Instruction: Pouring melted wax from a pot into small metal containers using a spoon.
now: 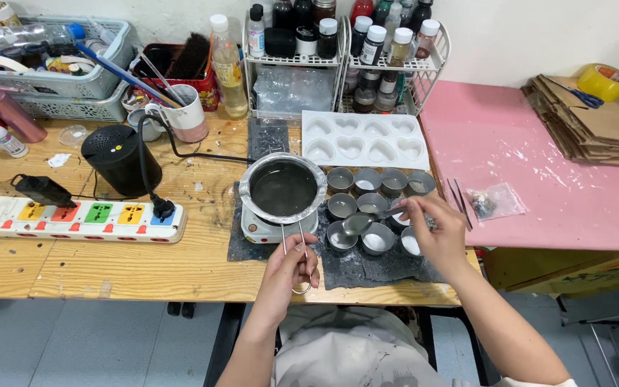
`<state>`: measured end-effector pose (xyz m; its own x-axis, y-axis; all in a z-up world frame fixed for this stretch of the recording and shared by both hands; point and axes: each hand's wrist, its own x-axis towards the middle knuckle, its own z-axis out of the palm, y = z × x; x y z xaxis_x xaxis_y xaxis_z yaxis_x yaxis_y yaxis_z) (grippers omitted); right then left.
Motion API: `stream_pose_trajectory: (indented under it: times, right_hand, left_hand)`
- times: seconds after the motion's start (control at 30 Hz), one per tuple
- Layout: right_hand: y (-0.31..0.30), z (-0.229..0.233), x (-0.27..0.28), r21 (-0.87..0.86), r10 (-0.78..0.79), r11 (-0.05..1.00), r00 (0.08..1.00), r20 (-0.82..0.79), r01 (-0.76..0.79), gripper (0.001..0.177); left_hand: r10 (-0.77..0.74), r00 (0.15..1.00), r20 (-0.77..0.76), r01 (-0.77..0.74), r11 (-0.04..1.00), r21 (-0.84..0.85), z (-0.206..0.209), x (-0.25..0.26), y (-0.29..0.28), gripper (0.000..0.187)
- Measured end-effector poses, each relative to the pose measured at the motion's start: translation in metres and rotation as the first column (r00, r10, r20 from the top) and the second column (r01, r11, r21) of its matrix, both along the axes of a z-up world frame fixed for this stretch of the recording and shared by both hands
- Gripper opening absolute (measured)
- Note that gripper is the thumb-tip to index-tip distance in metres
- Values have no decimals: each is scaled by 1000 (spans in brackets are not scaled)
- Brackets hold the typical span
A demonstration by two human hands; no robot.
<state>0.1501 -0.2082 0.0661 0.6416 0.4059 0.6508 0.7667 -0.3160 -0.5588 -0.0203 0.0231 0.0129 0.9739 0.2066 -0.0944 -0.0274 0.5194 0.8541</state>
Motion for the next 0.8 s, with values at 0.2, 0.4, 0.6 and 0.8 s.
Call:
stream_pose_trajectory:
  times: [0.2, 0.4, 0.6, 0.8]
  right_hand:
    - [-2, 2, -14, -62, 98, 994, 972, 216, -87, 7]
    - [-4, 5, -10, 44, 4, 999, 982, 188, -12, 11]
    - [21, 26, -5, 389, 46, 921, 996, -80, -11, 16]
    - [73, 55, -6, 104, 79, 987, 940, 331, -120, 11]
  left_hand:
    - [0, 1000, -24, 0, 1000, 14, 3, -2, 2, 34]
    - [-10, 1000, -7, 10, 1000, 7, 5, -3, 3, 34]
    - [-9, 1000, -4, 9, 1000, 9, 0, 1, -1, 33]
    - [-25, 999, 20, 26, 1000, -12, -6, 4, -2, 32]
